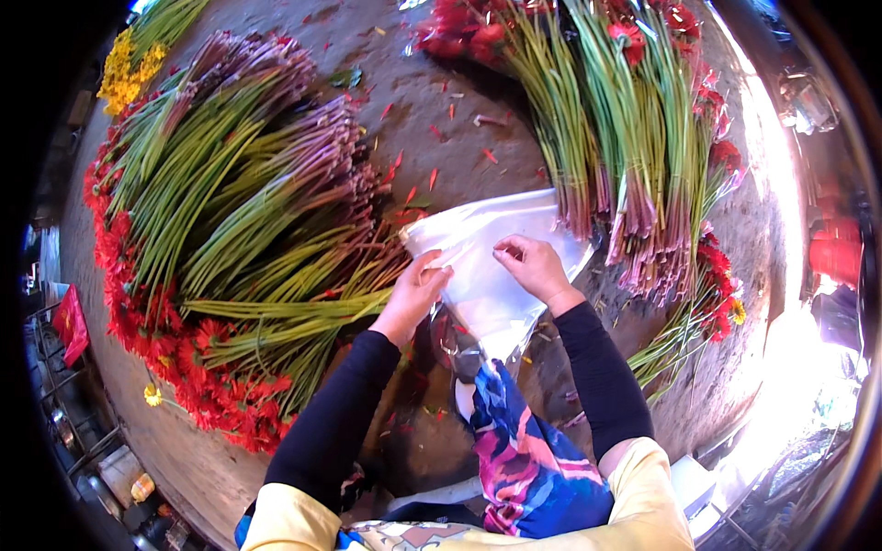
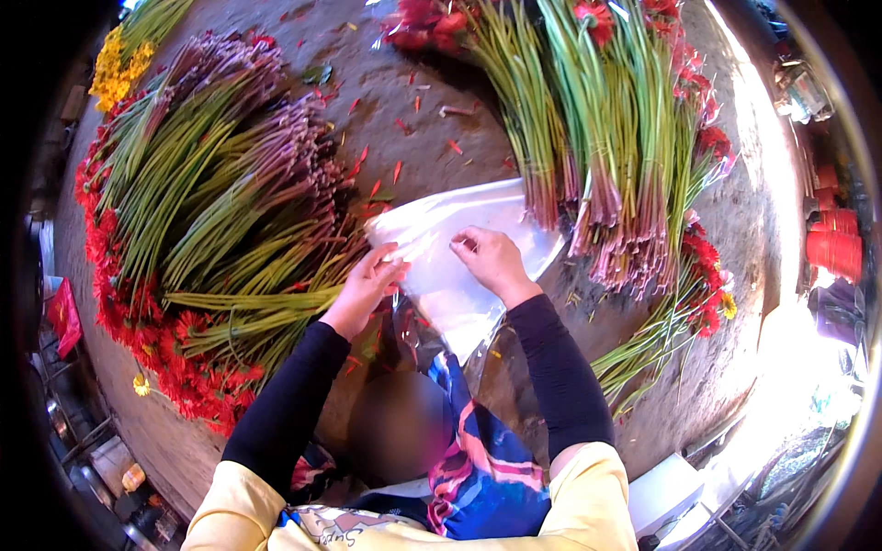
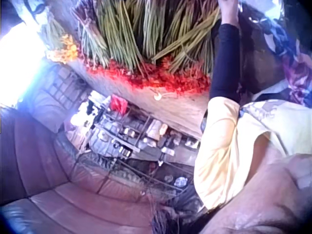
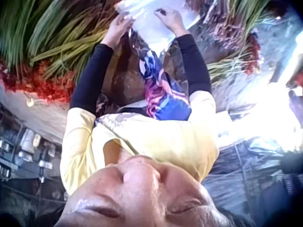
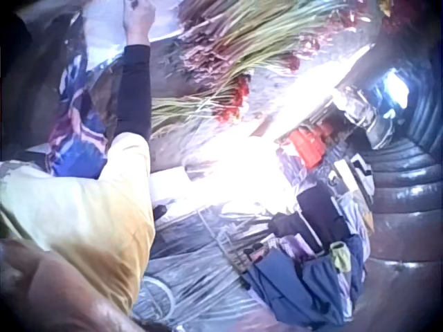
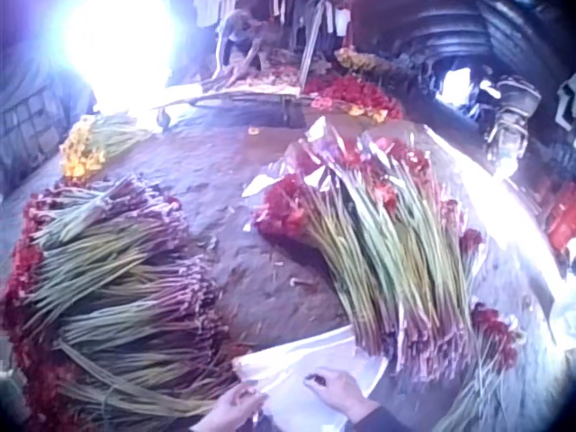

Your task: The person places bunches of red flowers into clear plastic sleeves by hand, gathering the stems and pulling the sleeve over the blooms.

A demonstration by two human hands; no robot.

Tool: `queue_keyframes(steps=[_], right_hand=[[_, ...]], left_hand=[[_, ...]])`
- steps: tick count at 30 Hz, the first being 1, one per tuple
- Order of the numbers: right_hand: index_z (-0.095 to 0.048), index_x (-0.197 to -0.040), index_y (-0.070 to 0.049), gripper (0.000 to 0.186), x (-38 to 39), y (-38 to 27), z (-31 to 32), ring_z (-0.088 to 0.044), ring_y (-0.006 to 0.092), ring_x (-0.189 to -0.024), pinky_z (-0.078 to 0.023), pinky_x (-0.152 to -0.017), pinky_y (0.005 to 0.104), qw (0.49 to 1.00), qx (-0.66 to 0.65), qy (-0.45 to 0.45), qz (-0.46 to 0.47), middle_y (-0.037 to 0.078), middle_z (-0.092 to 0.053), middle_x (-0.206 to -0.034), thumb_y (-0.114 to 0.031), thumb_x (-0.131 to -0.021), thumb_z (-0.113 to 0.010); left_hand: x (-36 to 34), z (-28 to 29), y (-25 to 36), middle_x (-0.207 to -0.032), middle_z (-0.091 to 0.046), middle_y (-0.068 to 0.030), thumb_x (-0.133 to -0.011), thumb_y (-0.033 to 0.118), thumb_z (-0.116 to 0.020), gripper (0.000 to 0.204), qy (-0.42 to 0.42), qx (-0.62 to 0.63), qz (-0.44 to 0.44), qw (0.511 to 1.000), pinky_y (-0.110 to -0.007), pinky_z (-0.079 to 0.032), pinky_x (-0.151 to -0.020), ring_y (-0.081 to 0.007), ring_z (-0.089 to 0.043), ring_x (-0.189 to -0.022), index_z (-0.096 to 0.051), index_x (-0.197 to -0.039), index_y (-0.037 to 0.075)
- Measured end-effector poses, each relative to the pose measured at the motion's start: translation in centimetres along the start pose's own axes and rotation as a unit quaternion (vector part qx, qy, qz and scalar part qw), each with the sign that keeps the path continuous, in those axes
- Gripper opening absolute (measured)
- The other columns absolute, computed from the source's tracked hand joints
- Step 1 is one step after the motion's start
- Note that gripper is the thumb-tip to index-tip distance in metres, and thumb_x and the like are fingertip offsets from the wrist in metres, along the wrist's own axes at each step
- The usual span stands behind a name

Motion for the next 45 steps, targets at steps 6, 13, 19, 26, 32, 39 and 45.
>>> queue_keyframes(steps=[6,13,19,26,32,39,45], right_hand=[[-0.062,-0.083,-0.006,0.028,2.0,1.1,-7.1,-0.060,0.0246,-0.070,-0.049,-0.065,0.0340,1.000,-0.026,0.003,0.003,0.008,-0.058,-0.076,-0.027,-0.071,-0.076],[-0.061,-0.082,-0.006,0.021,2.8,3.5,-9.8,-0.058,0.0251,-0.073,-0.047,-0.068,0.0345,0.999,-0.030,0.020,-0.001,0.008,-0.056,-0.080,-0.021,-0.073,-0.073],[-0.062,-0.083,-0.006,0.011,3.1,-0.5,-6.7,-0.057,0.0260,-0.078,-0.047,-0.068,0.0344,0.989,0.005,0.116,0.090,0.008,-0.058,-0.081,-0.016,-0.080,-0.065],[-0.060,-0.087,0.000,0.010,3.8,-9.5,-1.6,-0.050,0.0139,-0.070,-0.042,-0.065,0.0251,0.961,-0.259,-0.057,0.081,0.005,-0.054,-0.078,-0.009,-0.085,-0.063],[-0.058,-0.087,-0.002,0.011,4.9,-19.3,0.3,-0.059,0.0297,-0.075,-0.048,-0.065,0.0348,0.964,-0.038,0.020,0.262,0.012,-0.059,-0.084,-0.001,-0.077,-0.064],[-0.054,-0.084,-0.003,0.017,4.7,-17.6,-3.4,-0.053,0.0122,-0.059,-0.043,-0.055,0.0242,0.964,-0.255,-0.037,0.069,0.005,-0.055,-0.072,-0.009,-0.080,-0.070],[-0.053,-0.081,-0.005,0.032,6.4,-20.4,-6.4,-0.049,0.0056,-0.058,-0.043,-0.053,0.0225,0.977,-0.125,-0.145,0.088,-0.002,-0.055,-0.064,-0.017,-0.071,-0.081]], left_hand=[[2.4,3.6,-2.0,-0.102,-0.065,-0.0057,-0.094,0.022,-0.054,0.040,0.047,0.062,0.008,0.997,-0.024,-0.046,-0.076,-0.0100,-0.059,-0.088,-0.044,-0.130,0.007],[4.9,3.7,-3.0,-0.101,-0.065,-0.0054,-0.094,0.024,-0.053,0.036,0.048,0.074,0.025,0.996,-0.025,-0.047,-0.077,-0.0097,-0.059,-0.086,-0.047,-0.125,0.006],[5.1,4.8,-4.3,-0.099,-0.065,-0.0039,-0.094,0.023,-0.053,0.032,0.060,0.080,0.020,0.995,-0.023,-0.046,-0.075,-0.0085,-0.059,-0.084,-0.050,-0.121,0.006],[6.6,2.5,-0.2,-0.121,-0.057,-0.0080,-0.092,0.037,-0.056,0.052,-0.057,0.122,-0.040,0.990,-0.031,-0.041,-0.092,-0.0157,-0.054,-0.108,-0.041,-0.132,0.008],[10.1,0.6,6.1,-0.117,-0.056,-0.0045,-0.087,0.007,-0.063,0.052,-0.097,0.191,-0.142,0.966,-0.024,-0.048,-0.077,-0.0099,-0.056,-0.097,-0.039,-0.133,0.009],[10.3,4.7,4.3,-0.091,-0.063,-0.0001,-0.091,0.014,-0.062,0.013,0.058,0.154,-0.139,0.977,-0.019,-0.046,-0.068,-0.0042,-0.056,-0.079,-0.063,-0.099,0.004],[11.6,7.4,2.2,-0.062,-0.051,0.0044,-0.084,0.021,-0.071,0.028,0.130,0.161,-0.068,0.976,-0.019,-0.033,-0.047,-0.0023,-0.042,-0.054,-0.052,-0.068,0.008]])
Point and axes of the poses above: each hand's wrist, its own x-axis away from the middle knuckle, its own z-axis out of the back of the hand, y = z × x, the point moved 7 cm from there along -x, towards the middle knuckle
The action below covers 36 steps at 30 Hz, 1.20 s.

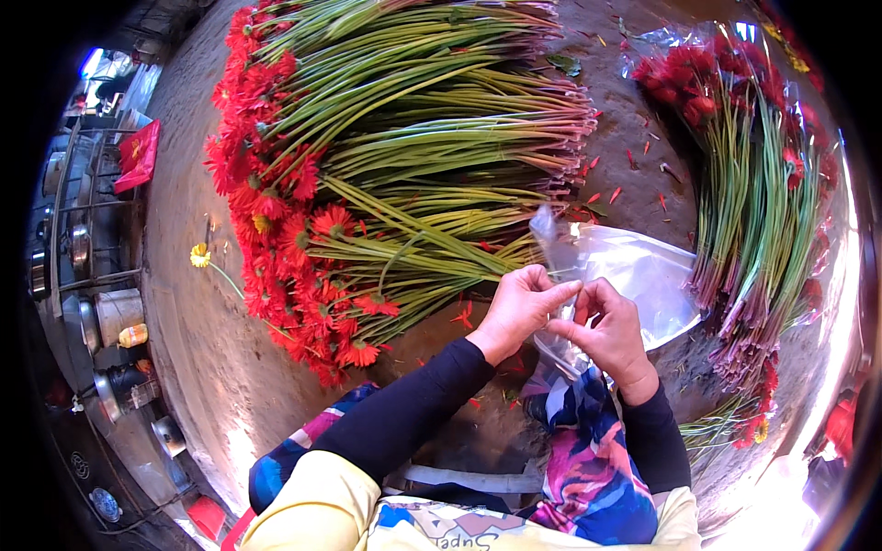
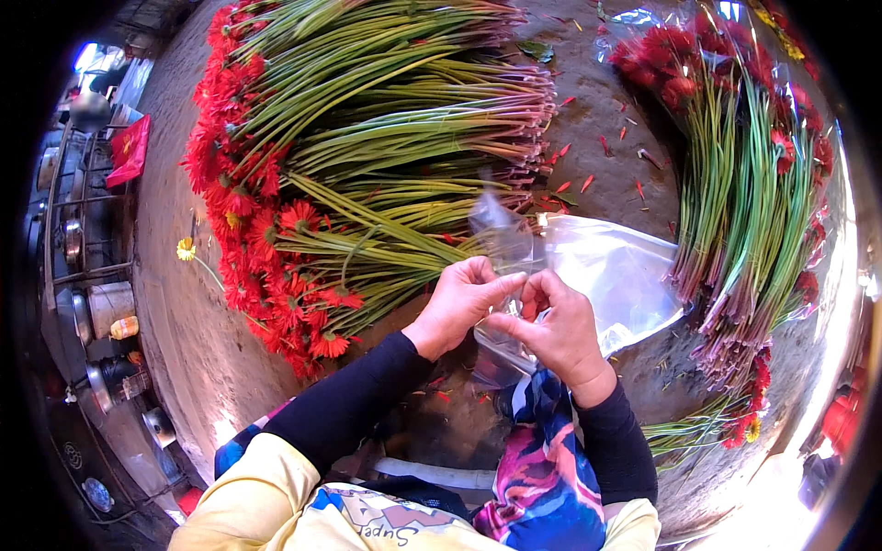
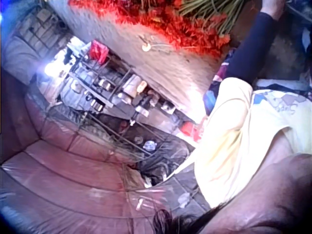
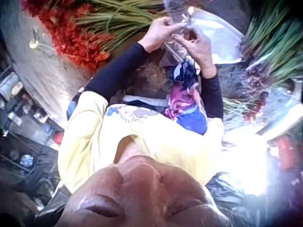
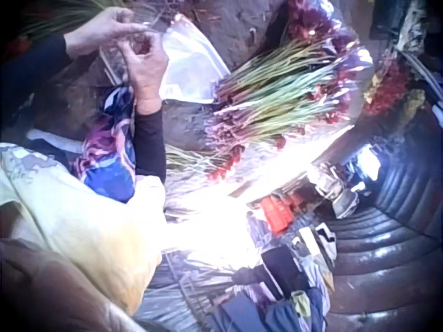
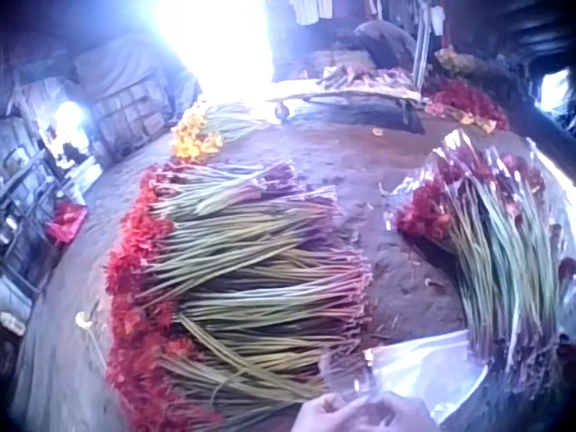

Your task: The person places bunches of red flowers into clear plastic sleeves by hand, gathering the stems and pulling the sleeve over the blooms.

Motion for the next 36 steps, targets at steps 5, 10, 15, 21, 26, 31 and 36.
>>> queue_keyframes(steps=[5,10,15,21,26,31,36], right_hand=[[-0.055,-0.092,-0.003,0.033,0.7,-0.6,-1.1,-0.055,0.0053,-0.063,-0.047,-0.058,0.0215,0.972,-0.221,-0.037,-0.077,0.000,-0.061,-0.075,-0.015,-0.074,-0.080],[-0.051,-0.089,-0.005,0.027,1.1,-2.5,-1.1,-0.058,0.0070,-0.069,-0.049,-0.058,0.0216,0.943,-0.307,-0.088,-0.092,0.000,-0.059,-0.079,-0.009,-0.077,-0.076],[-0.053,-0.093,-0.007,0.012,1.3,-0.7,-1.0,-0.060,0.0115,-0.070,-0.053,-0.062,0.0240,0.909,-0.390,-0.094,-0.113,0.001,-0.059,-0.080,-0.014,-0.089,-0.063],[-0.052,-0.094,-0.015,0.008,-1.5,4.1,5.3,-0.055,0.0084,-0.069,-0.051,-0.062,0.0234,0.852,-0.475,0.200,-0.094,-0.002,-0.055,-0.077,-0.020,-0.093,-0.057],[-0.047,-0.094,-0.007,0.016,0.2,-4.8,9.5,-0.048,0.0060,-0.065,-0.042,-0.057,0.0177,0.882,-0.098,0.376,0.268,0.000,-0.049,-0.078,-0.006,-0.089,-0.062],[-0.055,-0.086,-0.004,0.016,-2.9,-0.9,5.6,-0.048,0.0108,-0.060,-0.040,-0.054,0.0247,0.942,0.148,0.232,0.193,0.004,-0.050,-0.074,-0.008,-0.081,-0.070],[-0.057,-0.087,-0.005,0.017,-3.8,7.6,5.0,-0.053,0.0190,-0.061,-0.044,-0.057,0.0313,0.960,0.176,0.206,0.075,0.007,-0.054,-0.075,-0.016,-0.081,-0.069]], left_hand=[[1.9,-0.6,2.8,-0.057,-0.040,0.0062,-0.090,0.039,-0.063,0.047,0.020,-0.030,-0.123,0.992,-0.023,-0.031,-0.047,-0.0037,-0.033,-0.054,-0.045,-0.062,0.005],[4.2,-2.6,5.1,-0.057,-0.042,0.0060,-0.096,0.042,-0.050,0.046,-0.105,0.083,-0.087,0.987,-0.021,-0.030,-0.047,-0.0033,-0.036,-0.052,-0.049,-0.064,0.008],[5.1,-0.3,5.5,-0.057,-0.038,0.0091,-0.096,0.041,-0.050,0.043,-0.027,0.111,-0.100,0.988,-0.022,-0.023,-0.044,-0.0021,-0.030,-0.050,-0.050,-0.065,0.011],[3.4,4.2,3.9,-0.059,-0.044,0.0055,-0.098,0.036,-0.047,0.039,-0.004,-0.044,-0.203,0.978,-0.020,-0.031,-0.049,-0.0040,-0.037,-0.051,-0.049,-0.071,0.009],[1.9,8.1,2.5,-0.104,-0.062,-0.0099,-0.083,0.018,-0.063,0.023,0.105,-0.535,-0.381,0.747,-0.037,-0.044,-0.084,-0.0275,-0.057,-0.100,-0.059,-0.102,0.007],[-1.0,6.7,-1.5,-0.114,-0.056,-0.0100,-0.072,0.014,-0.066,0.043,0.094,-0.757,-0.400,0.509,-0.040,-0.038,-0.092,-0.0291,-0.049,-0.113,-0.054,-0.114,0.011],[-6.0,5.4,-2.5,-0.087,-0.054,-0.0085,-0.074,0.014,-0.053,0.012,0.048,-0.811,-0.298,0.501,-0.037,-0.037,-0.083,-0.0236,-0.052,-0.095,-0.063,-0.079,0.009]])
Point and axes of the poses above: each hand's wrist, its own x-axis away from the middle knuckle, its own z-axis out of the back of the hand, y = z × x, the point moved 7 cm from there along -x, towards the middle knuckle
